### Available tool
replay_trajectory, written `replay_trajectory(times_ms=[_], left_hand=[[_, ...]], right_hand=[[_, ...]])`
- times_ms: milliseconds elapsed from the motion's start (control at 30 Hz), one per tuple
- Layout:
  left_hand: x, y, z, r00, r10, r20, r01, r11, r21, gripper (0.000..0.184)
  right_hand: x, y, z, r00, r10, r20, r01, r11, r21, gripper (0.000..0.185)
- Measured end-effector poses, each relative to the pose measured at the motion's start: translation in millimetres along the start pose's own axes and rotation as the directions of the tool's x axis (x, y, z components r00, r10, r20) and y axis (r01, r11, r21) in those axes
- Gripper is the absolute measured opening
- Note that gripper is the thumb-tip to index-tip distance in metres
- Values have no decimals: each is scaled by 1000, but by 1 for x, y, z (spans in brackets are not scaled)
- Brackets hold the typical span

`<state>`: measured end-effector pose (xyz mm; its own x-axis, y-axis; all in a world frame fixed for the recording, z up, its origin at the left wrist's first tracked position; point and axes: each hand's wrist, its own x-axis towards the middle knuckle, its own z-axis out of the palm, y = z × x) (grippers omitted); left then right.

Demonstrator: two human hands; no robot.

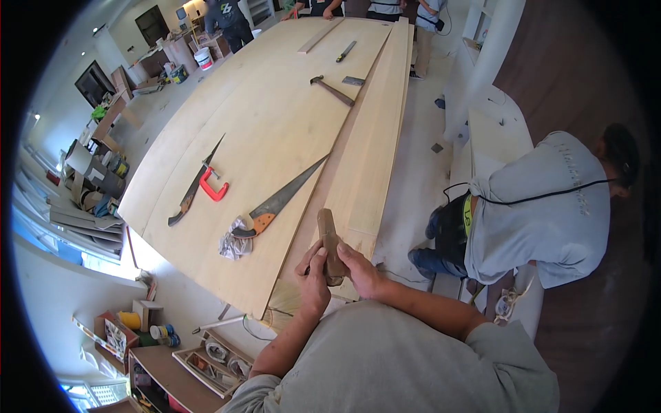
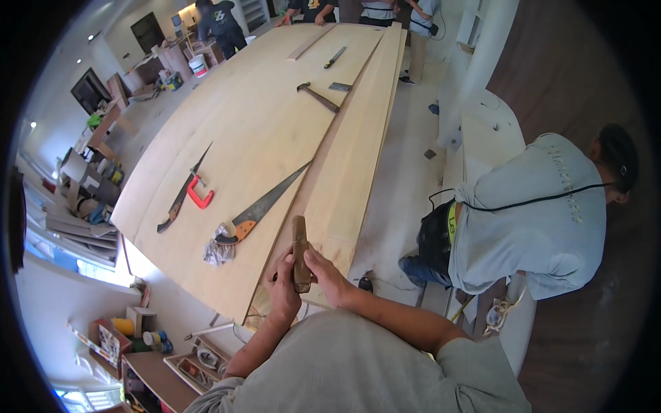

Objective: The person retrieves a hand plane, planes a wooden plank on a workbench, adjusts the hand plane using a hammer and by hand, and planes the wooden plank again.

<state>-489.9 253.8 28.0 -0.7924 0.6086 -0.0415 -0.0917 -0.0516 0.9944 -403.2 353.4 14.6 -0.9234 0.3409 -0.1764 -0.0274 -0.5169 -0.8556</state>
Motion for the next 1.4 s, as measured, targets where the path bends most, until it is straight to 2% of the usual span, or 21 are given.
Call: replay_trajectory(times_ms=[200, 333, 433, 533, 633, 733, 933, 1033, 1067, 1167, 1267, 1300, 1367, 1400], left_hand=[[-2, -3, -5, 999, 38, 16, -39, 999, 19, 44], [-3, -4, -8, 998, 58, 13, -58, 998, 23, 44], [-7, -4, -9, 1000, 1, 21, -2, 1000, 29, 44], [-10, -1, -8, 997, -77, 22, 78, 995, -59, 45], [-7, -11, -10, 996, -89, -12, 87, 992, -94, 45], [-7, -10, -11, 999, -32, -14, 32, 999, -4, 45], [-4, -18, -17, 1000, 13, 4, -13, 999, 34, 44], [-4, -18, -16, 991, -124, -50, 118, 988, -99, 43], [-5, -12, -19, 993, -91, -70, 87, 995, -55, 41], [8, -44, -42, 984, 17, -176, 3, 994, 112, 38], [20, -89, -83, 937, 194, -290, -54, 902, 428, 37], [25, -114, -101, 906, 277, -321, -59, 832, 552, 38], [22, -123, -127, 848, 494, -193, -126, 541, 832, 41], [21, -125, -139, 897, 429, -102, -65, 357, 932, 44]], right_hand=[[-6, 1, -1, 996, 87, 17, -87, 996, -9, 62], [-7, 4, -2, 996, 84, 23, -84, 996, 5, 61], [-7, -1, -2, 994, 108, 18, -108, 994, 32, 63], [-10, -6, 3, 992, 123, 25, -124, 990, 65, 61], [-9, 2, -3, 991, 130, 38, -132, 989, 61, 59], [-8, 6, -4, 991, 129, 43, -131, 991, 36, 58], [-9, 7, -4, 986, 165, -13, -165, 986, -2, 57], [-4, 20, -15, 973, 224, -58, -227, 973, -37, 57], [-2, 22, -16, 966, 227, -121, -234, 971, -53, 56], [-3, 16, -26, 945, 213, -249, -281, 918, -279, 48], [13, 40, -64, 924, 100, -368, -314, 747, -586, 55], [20, 59, -79, 905, 5, -425, -304, 706, -640, 58], [31, 92, -103, 839, -196, -507, -302, 608, -734, 66], [30, 87, -102, 837, -170, -519, -343, 577, -741, 70]])
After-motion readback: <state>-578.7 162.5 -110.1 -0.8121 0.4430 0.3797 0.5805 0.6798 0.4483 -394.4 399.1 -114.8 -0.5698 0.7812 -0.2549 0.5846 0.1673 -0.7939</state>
